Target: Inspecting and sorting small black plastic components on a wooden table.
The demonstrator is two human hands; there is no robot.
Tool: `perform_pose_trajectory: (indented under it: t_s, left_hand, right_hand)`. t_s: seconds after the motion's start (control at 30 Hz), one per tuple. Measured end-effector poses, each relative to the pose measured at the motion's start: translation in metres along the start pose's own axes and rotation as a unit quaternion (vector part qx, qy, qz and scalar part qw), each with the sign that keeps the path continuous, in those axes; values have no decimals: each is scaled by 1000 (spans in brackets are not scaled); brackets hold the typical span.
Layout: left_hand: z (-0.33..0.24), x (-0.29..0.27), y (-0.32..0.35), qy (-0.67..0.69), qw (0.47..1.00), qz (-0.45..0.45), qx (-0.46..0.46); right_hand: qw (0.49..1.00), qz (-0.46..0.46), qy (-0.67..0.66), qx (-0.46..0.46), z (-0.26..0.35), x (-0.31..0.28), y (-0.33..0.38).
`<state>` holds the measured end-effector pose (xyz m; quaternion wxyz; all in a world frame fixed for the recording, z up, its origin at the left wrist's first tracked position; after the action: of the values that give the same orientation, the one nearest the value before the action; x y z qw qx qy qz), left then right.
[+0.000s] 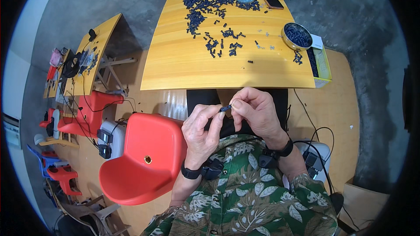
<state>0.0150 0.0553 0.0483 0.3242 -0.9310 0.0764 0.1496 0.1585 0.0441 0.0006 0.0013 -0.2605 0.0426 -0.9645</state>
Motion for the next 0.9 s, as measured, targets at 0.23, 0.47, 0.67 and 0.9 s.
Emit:
perform_pose_trajectory:
  t_s: [0.23,0.47,0.67,0.9]
  left_hand:
    - [-5,0,-1,-50,998,1,35]
    - [-7,0,-2,-70,995,7,65]
    - [-5,0,-5,-47,997,28,51]
    - [-6,1,-7,-38,995,57,69]
  right_hand:
    - [1000,-8,25,-5,1,0,2]
    - [1000,7,9,-28,-3,3,-1]
    - [999,30,38,3,0,0,-1]
    - [996,69,51,26,1,-1,-8]
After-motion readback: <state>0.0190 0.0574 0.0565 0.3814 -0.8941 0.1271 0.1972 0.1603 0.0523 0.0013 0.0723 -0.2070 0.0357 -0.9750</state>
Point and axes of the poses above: each hand's wrist, its own y-axis away from the middle knuckle, its own x-axis out of the palm, z = x × y, the point moved 8 cm from there along -y, towards the middle knuckle
